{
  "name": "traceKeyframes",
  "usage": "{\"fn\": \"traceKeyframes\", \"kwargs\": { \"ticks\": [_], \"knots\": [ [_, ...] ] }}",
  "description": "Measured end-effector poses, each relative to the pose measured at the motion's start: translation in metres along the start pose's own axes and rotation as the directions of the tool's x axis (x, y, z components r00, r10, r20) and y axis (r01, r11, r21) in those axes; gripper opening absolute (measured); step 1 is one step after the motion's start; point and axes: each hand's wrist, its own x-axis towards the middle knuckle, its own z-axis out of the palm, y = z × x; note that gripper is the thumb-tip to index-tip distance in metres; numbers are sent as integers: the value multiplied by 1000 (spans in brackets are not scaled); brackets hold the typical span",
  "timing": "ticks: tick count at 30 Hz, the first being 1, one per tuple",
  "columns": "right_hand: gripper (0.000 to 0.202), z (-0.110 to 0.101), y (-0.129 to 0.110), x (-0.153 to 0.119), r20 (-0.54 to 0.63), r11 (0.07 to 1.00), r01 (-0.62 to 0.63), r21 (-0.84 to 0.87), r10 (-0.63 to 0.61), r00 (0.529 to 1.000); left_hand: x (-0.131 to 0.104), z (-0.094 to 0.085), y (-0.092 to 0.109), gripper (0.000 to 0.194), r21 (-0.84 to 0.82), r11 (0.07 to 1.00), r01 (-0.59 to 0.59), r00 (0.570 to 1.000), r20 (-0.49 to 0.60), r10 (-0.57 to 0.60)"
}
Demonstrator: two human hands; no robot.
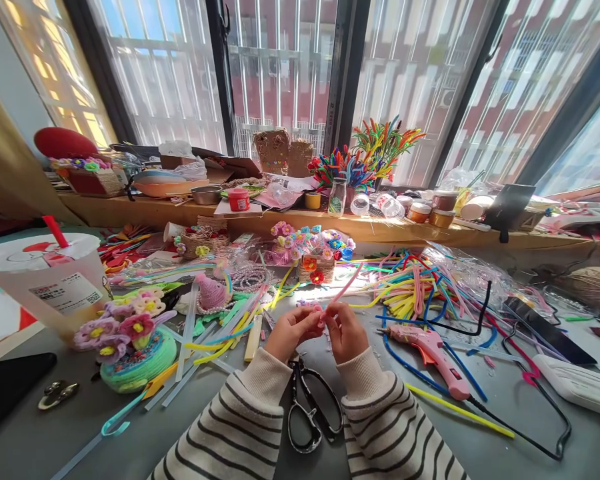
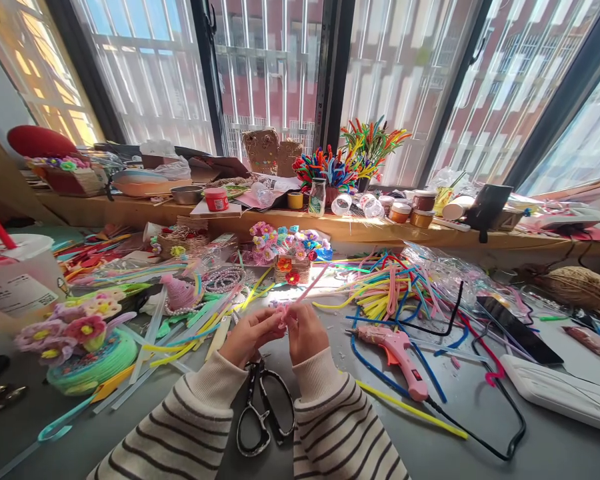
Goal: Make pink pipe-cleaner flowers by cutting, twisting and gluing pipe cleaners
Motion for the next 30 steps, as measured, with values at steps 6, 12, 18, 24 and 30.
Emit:
{"fn": "traceKeyframes", "kwargs": {
  "ticks": [6,12,18,24,30],
  "knots": [
    [8,1,-5,0,-38,999,-19,-26,18,999,0,1,-6,19,168,961,-222,972,-45,232],
    [9,5,-6,2,-97,982,-162,99,171,980,-2,10,-9,15,597,683,-422,835,-38,549],
    [16,9,-3,5,-76,877,-365,313,406,911,-1,17,-10,11,807,334,-486,654,83,751],
    [16,9,-2,4,-62,877,-347,334,387,920,1,13,-11,13,749,456,-481,716,36,697],
    [8,3,3,5,-85,990,-83,111,92,992,7,4,-7,22,255,935,-245,969,29,246]
  ]
}}
